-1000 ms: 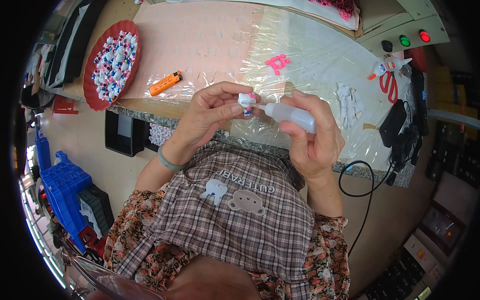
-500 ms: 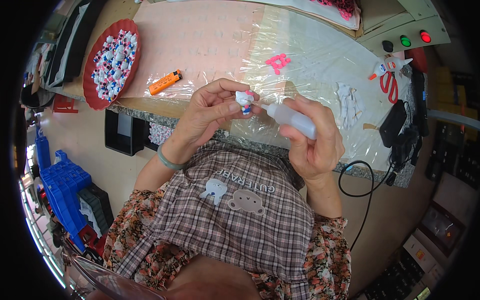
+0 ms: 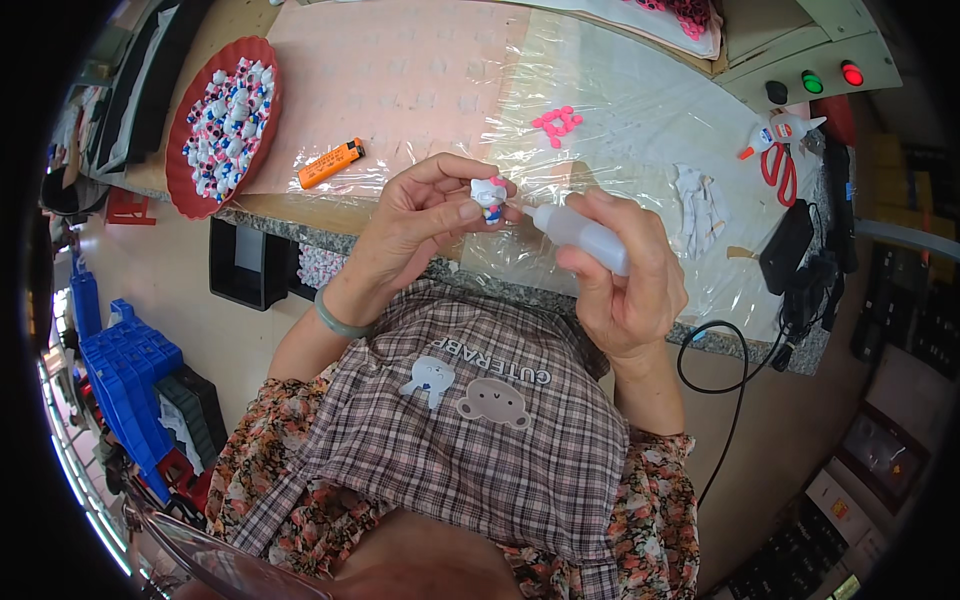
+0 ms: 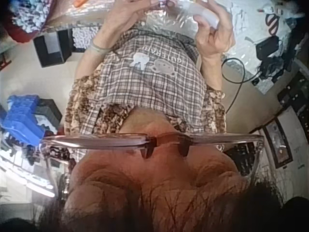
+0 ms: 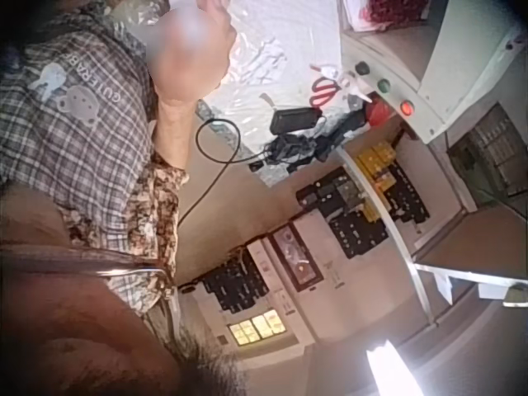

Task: Applying glue to small cat figurines and attaching small pink bows.

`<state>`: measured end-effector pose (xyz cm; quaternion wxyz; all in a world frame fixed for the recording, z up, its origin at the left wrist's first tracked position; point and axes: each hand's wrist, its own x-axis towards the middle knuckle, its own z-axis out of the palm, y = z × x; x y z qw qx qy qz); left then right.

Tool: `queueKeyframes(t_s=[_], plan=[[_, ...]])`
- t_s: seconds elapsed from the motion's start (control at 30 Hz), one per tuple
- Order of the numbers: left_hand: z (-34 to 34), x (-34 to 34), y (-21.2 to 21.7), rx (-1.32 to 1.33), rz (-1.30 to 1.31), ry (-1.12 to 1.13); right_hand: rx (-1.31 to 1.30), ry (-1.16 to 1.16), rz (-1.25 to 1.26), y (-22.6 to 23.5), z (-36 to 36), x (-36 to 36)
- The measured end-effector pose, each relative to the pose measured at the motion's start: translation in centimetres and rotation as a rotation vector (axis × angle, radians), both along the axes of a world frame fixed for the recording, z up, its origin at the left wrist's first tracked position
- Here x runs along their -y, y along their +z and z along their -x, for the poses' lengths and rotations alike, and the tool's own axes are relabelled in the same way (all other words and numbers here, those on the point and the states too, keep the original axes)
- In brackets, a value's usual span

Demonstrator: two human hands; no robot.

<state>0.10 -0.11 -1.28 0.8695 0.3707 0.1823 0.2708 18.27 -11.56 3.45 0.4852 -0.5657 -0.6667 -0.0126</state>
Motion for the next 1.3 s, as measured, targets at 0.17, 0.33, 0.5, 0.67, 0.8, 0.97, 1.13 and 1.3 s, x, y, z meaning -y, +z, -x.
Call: queueKeyframes(t_s=[0.17, 0.33, 0.5, 0.67, 0.8, 0.97, 1.13, 1.3], plan=[[-0.1, 0.1, 0.0, -0.018, 0.021, 0.051, 0.013, 0.003, 0.006, -0.1, 0.0, -0.1], [0.0, 0.0, 0.2, 0.001, 0.046, 0.002, -0.170, -0.029, -0.005, -0.9, 0.1, -0.1], [0.1, -0.1, 0.4, 0.011, 0.078, -0.015, -0.195, -0.063, 0.008, -0.9, 0.0, 0.1], [0.0, -0.1, 0.4, 0.021, 0.080, -0.024, -0.174, -0.062, 0.029, -0.9, 0.0, 0.2], [0.0, -0.1, 0.4, 0.023, 0.073, -0.035, -0.129, -0.040, 0.008, -1.0, -0.2, 0.0], [0.1, -0.1, 0.2, 0.030, 0.108, -0.046, -0.086, -0.031, -0.012, -1.0, -0.2, 0.0], [0.1, -0.1, 0.1, 0.033, 0.104, -0.030, -0.063, -0.050, -0.101, -0.8, 0.1, -0.3], [0.2, -0.2, 0.0, 0.043, 0.127, -0.027, 0.004, -0.025, -0.057, -0.5, -0.2, 0.1]])
